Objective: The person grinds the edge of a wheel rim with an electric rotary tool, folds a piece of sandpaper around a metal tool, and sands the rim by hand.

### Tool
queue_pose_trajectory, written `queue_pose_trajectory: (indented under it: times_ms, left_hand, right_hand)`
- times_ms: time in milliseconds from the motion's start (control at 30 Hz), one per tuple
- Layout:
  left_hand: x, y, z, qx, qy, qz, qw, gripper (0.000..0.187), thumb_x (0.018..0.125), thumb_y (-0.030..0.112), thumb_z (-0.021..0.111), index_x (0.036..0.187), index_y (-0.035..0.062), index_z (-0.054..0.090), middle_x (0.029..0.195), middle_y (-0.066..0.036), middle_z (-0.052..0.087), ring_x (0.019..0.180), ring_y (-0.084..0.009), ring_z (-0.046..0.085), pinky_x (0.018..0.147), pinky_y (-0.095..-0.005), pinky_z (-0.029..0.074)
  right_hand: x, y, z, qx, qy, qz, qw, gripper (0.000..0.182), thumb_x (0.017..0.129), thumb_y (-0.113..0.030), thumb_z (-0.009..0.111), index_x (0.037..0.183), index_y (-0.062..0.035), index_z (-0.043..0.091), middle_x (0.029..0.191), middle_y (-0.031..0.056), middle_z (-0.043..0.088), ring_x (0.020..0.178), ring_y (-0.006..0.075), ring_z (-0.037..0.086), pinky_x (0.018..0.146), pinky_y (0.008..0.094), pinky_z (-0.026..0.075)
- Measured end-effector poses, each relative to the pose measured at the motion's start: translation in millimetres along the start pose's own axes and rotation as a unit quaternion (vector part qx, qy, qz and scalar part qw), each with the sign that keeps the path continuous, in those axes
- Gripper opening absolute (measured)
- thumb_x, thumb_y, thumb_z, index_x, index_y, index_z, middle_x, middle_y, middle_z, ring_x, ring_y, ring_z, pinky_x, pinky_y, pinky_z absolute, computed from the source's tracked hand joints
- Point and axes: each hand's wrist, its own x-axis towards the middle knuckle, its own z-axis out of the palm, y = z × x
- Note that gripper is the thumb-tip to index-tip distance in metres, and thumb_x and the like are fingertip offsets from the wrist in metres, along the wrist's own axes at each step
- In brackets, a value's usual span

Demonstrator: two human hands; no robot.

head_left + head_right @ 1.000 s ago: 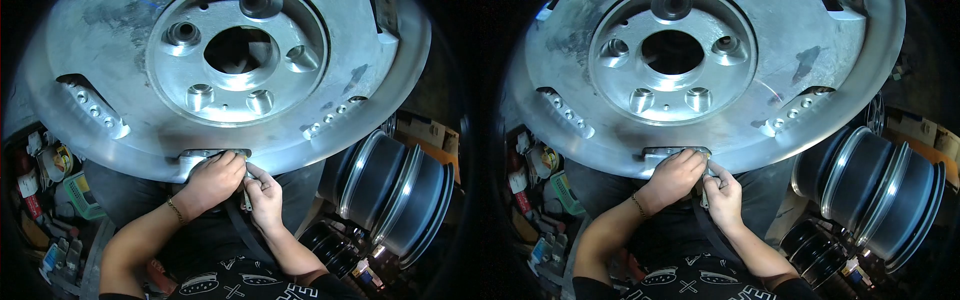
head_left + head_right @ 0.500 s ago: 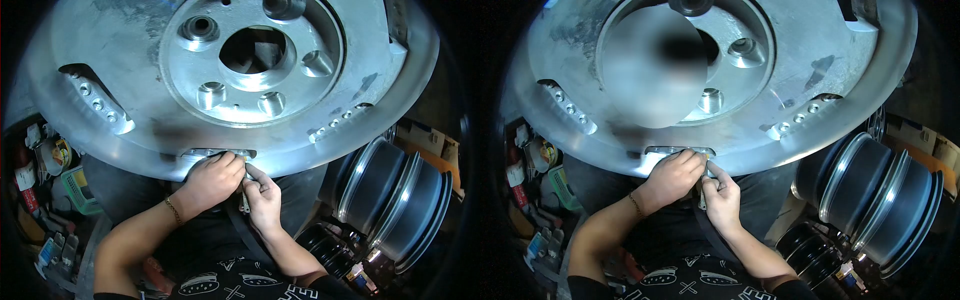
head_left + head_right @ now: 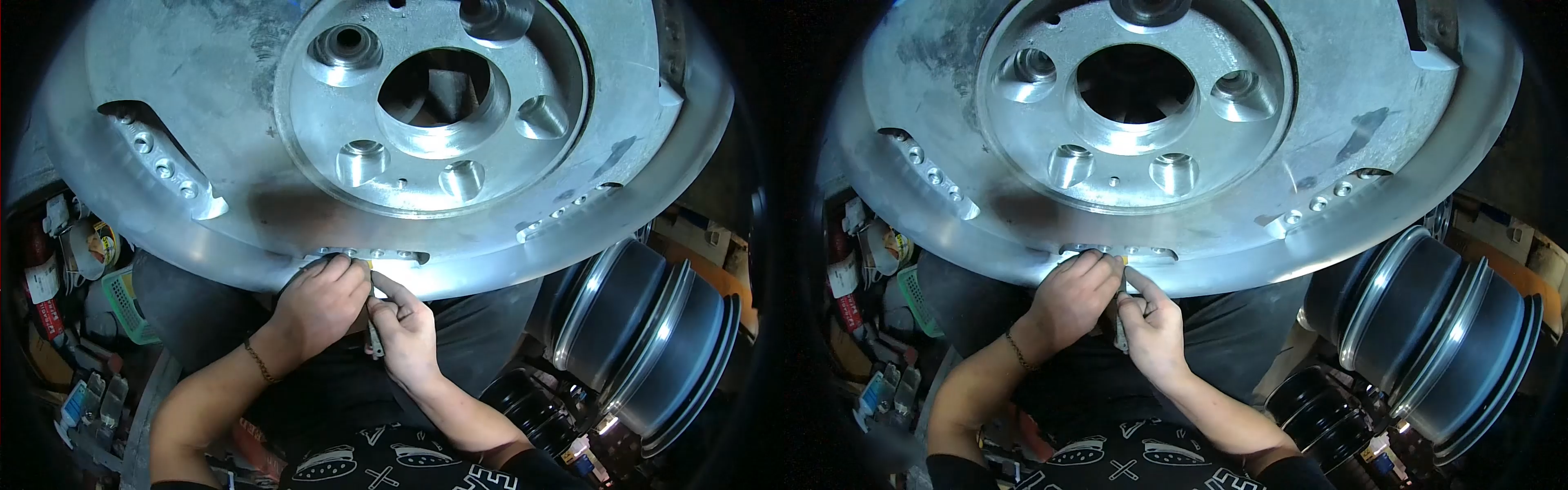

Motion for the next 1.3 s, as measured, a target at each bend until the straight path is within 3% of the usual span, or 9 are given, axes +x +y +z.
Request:
queue_pose_trajectory:
  times_ms: [267,467,533,567,633,800,900,1300]
  left_hand:
    - [20,7,16,0.006,-0.001,0.053,0.999,0.031,0.078,0.013,0.059,0.104,-0.0017,0.066,0.1,-0.008,0.062,0.097,-0.0215,0.06,0.082,-0.0315,0.052]
    - [2,-3,-2,0.004,0.0,-0.001,1.0,0.031,0.078,0.013,0.059,0.105,-0.0014,0.065,0.099,-0.008,0.062,0.095,-0.0234,0.06,0.081,-0.0345,0.05]
    - [3,-4,4,0.019,0.037,0.003,0.999,0.011,0.078,0.017,0.058,0.083,0.0081,0.064,0.09,-0.003,0.058,0.094,-0.0192,0.058,0.084,-0.0286,0.049]
    - [5,-4,5,0.019,0.037,0.003,0.999,0.011,0.078,0.017,0.058,0.083,0.0081,0.064,0.09,-0.003,0.058,0.094,-0.0192,0.058,0.084,-0.0286,0.049]
    - [14,1,7,-0.026,0.001,0.027,0.999,0.028,0.079,0.013,0.059,0.102,0.0003,0.066,0.097,-0.007,0.062,0.094,-0.0225,0.059,0.083,-0.0313,0.051]
    - [27,8,19,-0.018,0.003,0.061,0.998,0.028,0.078,0.012,0.06,0.103,0.0008,0.067,0.097,-0.005,0.062,0.097,-0.0206,0.06,0.083,-0.0297,0.052]
    - [21,7,17,0.007,0.01,0.031,0.999,0.026,0.078,0.013,0.06,0.101,0.0014,0.067,0.097,-0.005,0.062,0.096,-0.0204,0.059,0.082,-0.0294,0.053]
    - [37,13,24,-0.012,0.037,0.068,0.997,0.029,0.08,0.014,0.059,0.105,-0.0008,0.066,0.093,-0.005,0.06,0.094,-0.0196,0.06,0.081,-0.0291,0.054]
  right_hand:
    - [-5,-3,-15,-0.013,0.064,-0.03,0.997,0.041,0.097,0.002,0.052,0.135,0.0128,0.046,0.066,-0.0038,0.054,0.053,0.0003,0.046,0.049,0.0179,0.038]
    - [1,5,6,-0.022,-0.007,-0.028,0.999,0.039,0.097,0.001,0.053,0.134,0.011,0.047,0.065,-0.0014,0.056,0.053,0.0034,0.047,0.047,0.0204,0.038]
    - [0,3,1,-0.015,0.001,-0.014,1.0,0.039,0.097,0.0,0.053,0.134,0.0114,0.047,0.065,-0.0014,0.056,0.052,0.0036,0.047,0.047,0.0207,0.039]
    - [0,1,-2,-0.007,0.01,-0.001,1.0,0.039,0.097,0.0,0.052,0.134,0.0118,0.047,0.065,-0.0014,0.055,0.051,0.0038,0.047,0.047,0.0209,0.039]
    - [-2,-1,-9,-0.013,0.035,-0.018,0.999,0.038,0.097,0.0,0.052,0.133,0.0123,0.047,0.065,-0.0018,0.055,0.051,0.0035,0.047,0.046,0.0207,0.039]
    - [-4,0,-17,-0.02,0.088,-0.077,0.993,0.039,0.096,0.002,0.052,0.132,0.0139,0.047,0.066,-0.0034,0.054,0.053,0.0016,0.046,0.049,0.0185,0.039]
    - [-2,2,-16,-0.026,0.05,-0.064,0.996,0.039,0.096,0.002,0.053,0.133,0.014,0.047,0.068,-0.0033,0.054,0.055,0.001,0.044,0.05,0.0181,0.037]
    - [-8,-6,-32,-0.047,0.097,-0.063,0.992,0.042,0.097,-0.002,0.056,0.133,0.0157,0.046,0.069,-0.0035,0.054,0.058,0.0016,0.046,0.051,0.0186,0.039]
